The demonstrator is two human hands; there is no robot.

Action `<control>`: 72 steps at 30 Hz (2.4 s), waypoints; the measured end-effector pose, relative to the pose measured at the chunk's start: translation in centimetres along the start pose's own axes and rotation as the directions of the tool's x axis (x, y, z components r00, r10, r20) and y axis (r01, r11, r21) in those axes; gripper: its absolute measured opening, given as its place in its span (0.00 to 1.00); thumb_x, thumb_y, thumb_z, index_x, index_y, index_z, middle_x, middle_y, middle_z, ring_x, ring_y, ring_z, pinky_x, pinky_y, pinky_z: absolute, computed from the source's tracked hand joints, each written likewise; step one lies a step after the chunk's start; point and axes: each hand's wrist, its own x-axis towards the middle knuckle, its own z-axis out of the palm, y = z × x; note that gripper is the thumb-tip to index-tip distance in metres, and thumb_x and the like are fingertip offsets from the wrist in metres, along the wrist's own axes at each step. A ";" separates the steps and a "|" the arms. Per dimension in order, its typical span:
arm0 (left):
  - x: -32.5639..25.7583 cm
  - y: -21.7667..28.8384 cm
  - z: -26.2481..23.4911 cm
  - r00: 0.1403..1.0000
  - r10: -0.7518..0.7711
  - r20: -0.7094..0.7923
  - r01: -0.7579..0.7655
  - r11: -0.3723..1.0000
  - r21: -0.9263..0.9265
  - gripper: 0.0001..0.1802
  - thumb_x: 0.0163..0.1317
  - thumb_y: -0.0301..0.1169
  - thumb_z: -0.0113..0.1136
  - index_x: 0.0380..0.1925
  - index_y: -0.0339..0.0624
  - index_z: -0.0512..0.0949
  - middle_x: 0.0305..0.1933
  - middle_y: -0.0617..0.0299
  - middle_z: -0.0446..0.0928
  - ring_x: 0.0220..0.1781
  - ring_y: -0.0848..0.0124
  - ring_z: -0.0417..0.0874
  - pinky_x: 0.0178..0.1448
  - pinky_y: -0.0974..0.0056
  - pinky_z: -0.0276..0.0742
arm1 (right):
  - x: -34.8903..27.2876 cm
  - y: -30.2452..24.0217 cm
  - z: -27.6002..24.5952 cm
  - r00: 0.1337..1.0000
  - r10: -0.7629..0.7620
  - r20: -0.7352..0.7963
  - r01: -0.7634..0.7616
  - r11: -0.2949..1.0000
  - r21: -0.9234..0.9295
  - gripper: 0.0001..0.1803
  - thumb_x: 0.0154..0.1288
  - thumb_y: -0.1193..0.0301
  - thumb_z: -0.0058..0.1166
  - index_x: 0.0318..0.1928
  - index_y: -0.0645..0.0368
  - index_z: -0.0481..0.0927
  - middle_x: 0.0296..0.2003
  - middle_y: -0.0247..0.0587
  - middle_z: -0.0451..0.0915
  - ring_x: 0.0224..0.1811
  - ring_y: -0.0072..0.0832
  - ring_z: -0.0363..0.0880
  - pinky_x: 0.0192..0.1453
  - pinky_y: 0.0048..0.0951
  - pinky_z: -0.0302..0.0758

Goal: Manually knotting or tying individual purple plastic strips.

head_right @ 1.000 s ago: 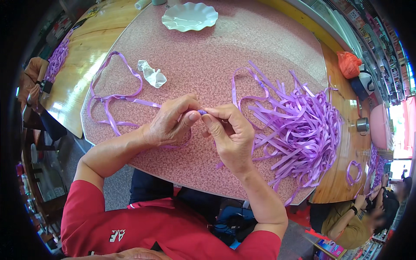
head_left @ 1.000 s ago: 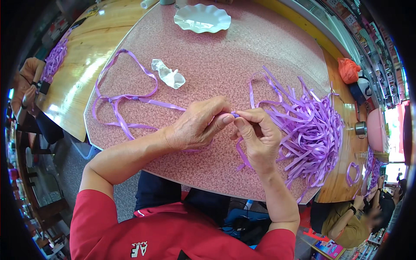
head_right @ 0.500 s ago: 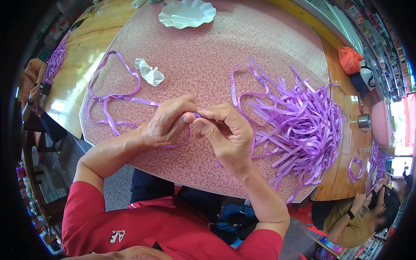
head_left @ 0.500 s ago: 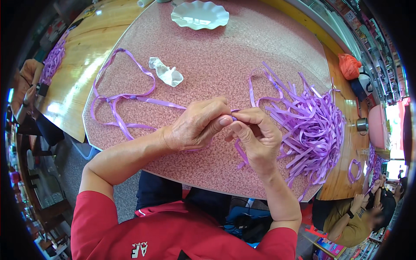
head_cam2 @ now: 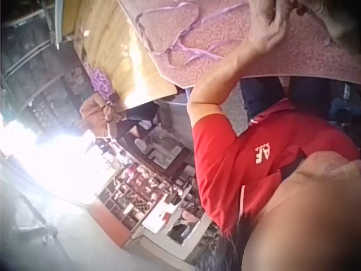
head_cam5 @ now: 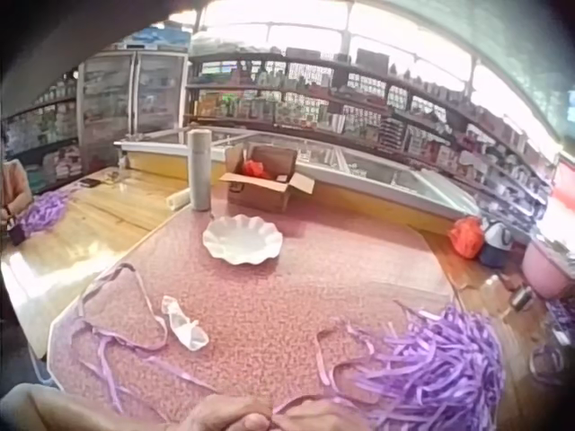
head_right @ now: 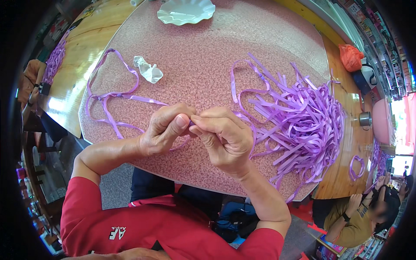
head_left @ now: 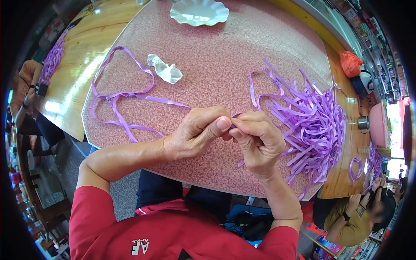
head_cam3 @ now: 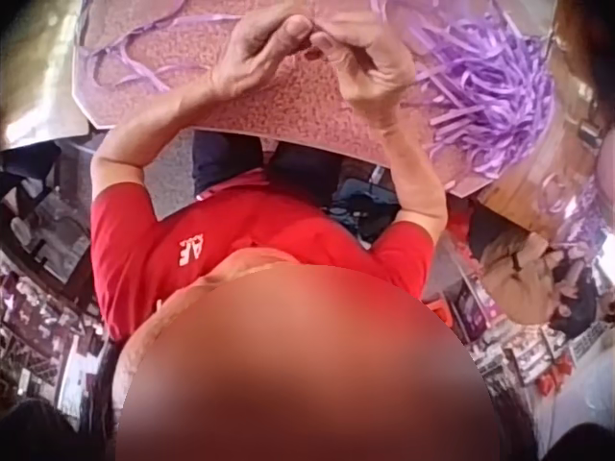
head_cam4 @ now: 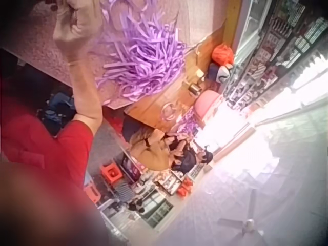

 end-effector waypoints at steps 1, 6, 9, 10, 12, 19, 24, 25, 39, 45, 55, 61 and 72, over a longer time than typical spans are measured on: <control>0.0 0.1 0.0 1.000 -0.015 0.010 0.015 1.000 -0.023 0.17 0.77 0.38 0.43 0.40 0.35 0.74 0.29 0.63 0.70 0.28 0.75 0.70 0.33 0.68 0.68 | 0.1 0.0 -0.2 1.000 0.002 -0.001 -0.002 1.000 -0.002 0.09 0.60 0.82 0.62 0.42 0.64 0.81 0.33 0.43 0.81 0.33 0.24 0.81 0.31 0.21 0.78; 0.7 -0.4 -0.4 0.996 -0.073 0.041 0.073 0.997 0.001 0.17 0.77 0.38 0.43 0.42 0.35 0.73 0.31 0.63 0.71 0.31 0.76 0.70 0.35 0.68 0.69 | 0.1 0.2 0.2 0.986 0.162 -0.035 -0.155 0.976 0.152 0.10 0.63 0.81 0.61 0.45 0.65 0.80 0.39 0.42 0.79 0.35 0.25 0.82 0.38 0.22 0.81; 0.8 -1.0 -0.6 0.999 -0.023 0.034 0.019 0.995 0.102 0.16 0.76 0.38 0.43 0.43 0.35 0.71 0.32 0.61 0.71 0.31 0.73 0.71 0.36 0.67 0.69 | -0.2 0.1 0.2 0.959 0.279 -0.043 -0.264 0.941 0.212 0.11 0.65 0.82 0.58 0.47 0.66 0.78 0.41 0.42 0.77 0.37 0.25 0.82 0.40 0.21 0.82; 0.9 -1.3 -0.4 0.998 0.057 0.006 -0.057 0.986 0.159 0.15 0.76 0.38 0.44 0.40 0.36 0.71 0.29 0.60 0.72 0.30 0.71 0.74 0.35 0.65 0.71 | -0.2 0.0 0.3 0.960 0.276 -0.041 -0.262 0.942 0.212 0.11 0.65 0.82 0.58 0.47 0.66 0.78 0.41 0.42 0.77 0.37 0.25 0.82 0.40 0.21 0.82; 1.0 -1.3 -0.5 0.990 0.140 -0.019 -0.132 0.967 0.219 0.15 0.76 0.38 0.44 0.36 0.36 0.71 0.27 0.58 0.73 0.29 0.68 0.77 0.34 0.63 0.73 | -0.2 0.0 0.5 0.959 0.277 -0.061 -0.253 0.931 0.262 0.10 0.66 0.82 0.57 0.47 0.67 0.77 0.40 0.42 0.77 0.36 0.23 0.82 0.39 0.21 0.82; 1.0 -1.1 -0.9 0.989 0.150 0.010 -0.148 0.958 0.245 0.13 0.75 0.37 0.46 0.39 0.36 0.71 0.28 0.57 0.71 0.27 0.67 0.73 0.32 0.62 0.69 | -0.3 0.5 0.1 0.970 0.238 -0.043 -0.229 0.960 0.161 0.08 0.66 0.82 0.57 0.46 0.66 0.77 0.40 0.42 0.77 0.35 0.22 0.82 0.37 0.20 0.81; 1.0 -1.7 -1.1 0.971 0.238 0.008 -0.231 0.929 0.289 0.12 0.74 0.35 0.47 0.39 0.36 0.70 0.26 0.58 0.66 0.24 0.67 0.67 0.28 0.62 0.62 | -0.4 0.4 0.2 0.977 0.213 -0.019 -0.207 0.964 0.165 0.08 0.69 0.80 0.54 0.47 0.67 0.76 0.42 0.45 0.76 0.35 0.26 0.83 0.39 0.23 0.82; 1.0 -1.7 -1.2 0.968 0.250 0.013 -0.242 0.921 0.304 0.12 0.74 0.35 0.47 0.39 0.36 0.70 0.26 0.58 0.67 0.24 0.67 0.67 0.27 0.62 0.62 | -0.5 0.4 0.2 0.977 0.212 -0.019 -0.206 0.965 0.165 0.08 0.69 0.80 0.54 0.47 0.67 0.76 0.42 0.45 0.76 0.35 0.26 0.83 0.39 0.23 0.82; 1.2 -2.1 -1.2 0.931 0.357 0.082 -0.362 0.861 0.356 0.12 0.72 0.36 0.50 0.41 0.37 0.70 0.26 0.55 0.69 0.22 0.61 0.71 0.26 0.59 0.65 | -0.5 0.0 0.4 0.972 0.222 -0.070 -0.206 0.960 0.188 0.09 0.64 0.80 0.60 0.44 0.66 0.78 0.40 0.43 0.77 0.36 0.22 0.80 0.38 0.19 0.80; 1.0 -1.2 -1.2 0.954 0.291 0.076 -0.299 0.891 0.341 0.09 0.71 0.32 0.52 0.37 0.37 0.73 0.27 0.56 0.73 0.28 0.58 0.77 0.31 0.57 0.71 | -0.6 0.6 0.0 0.998 0.069 0.007 -0.070 0.996 0.058 0.10 0.65 0.76 0.60 0.44 0.66 0.77 0.43 0.46 0.75 0.37 0.26 0.82 0.35 0.22 0.85; 0.6 -0.4 -1.3 0.990 -0.055 0.130 0.056 0.998 -0.002 0.19 0.76 0.39 0.44 0.35 0.35 0.75 0.24 0.62 0.69 0.25 0.73 0.71 0.30 0.65 0.67 | 0.2 0.5 -0.6 0.996 -0.064 0.058 0.069 0.994 -0.085 0.07 0.63 0.78 0.62 0.41 0.62 0.79 0.37 0.42 0.78 0.33 0.25 0.77 0.34 0.23 0.74; 1.0 -0.7 -0.7 0.975 -0.206 0.086 0.214 0.972 -0.097 0.20 0.77 0.43 0.42 0.38 0.36 0.73 0.26 0.66 0.69 0.29 0.78 0.70 0.33 0.68 0.67 | 0.6 1.1 -0.3 1.000 0.011 0.012 -0.009 0.990 -0.137 0.08 0.62 0.77 0.64 0.41 0.63 0.79 0.39 0.42 0.79 0.37 0.25 0.76 0.39 0.22 0.73; 1.7 2.4 1.7 0.925 -0.284 -0.253 0.185 0.917 -0.352 0.18 0.75 0.39 0.48 0.46 0.33 0.76 0.39 0.63 0.79 0.41 0.78 0.78 0.48 0.69 0.76 | 1.5 -2.2 0.7 0.983 -0.086 -0.160 0.008 0.901 -0.433 0.10 0.64 0.77 0.62 0.45 0.64 0.82 0.38 0.40 0.80 0.37 0.25 0.77 0.42 0.23 0.74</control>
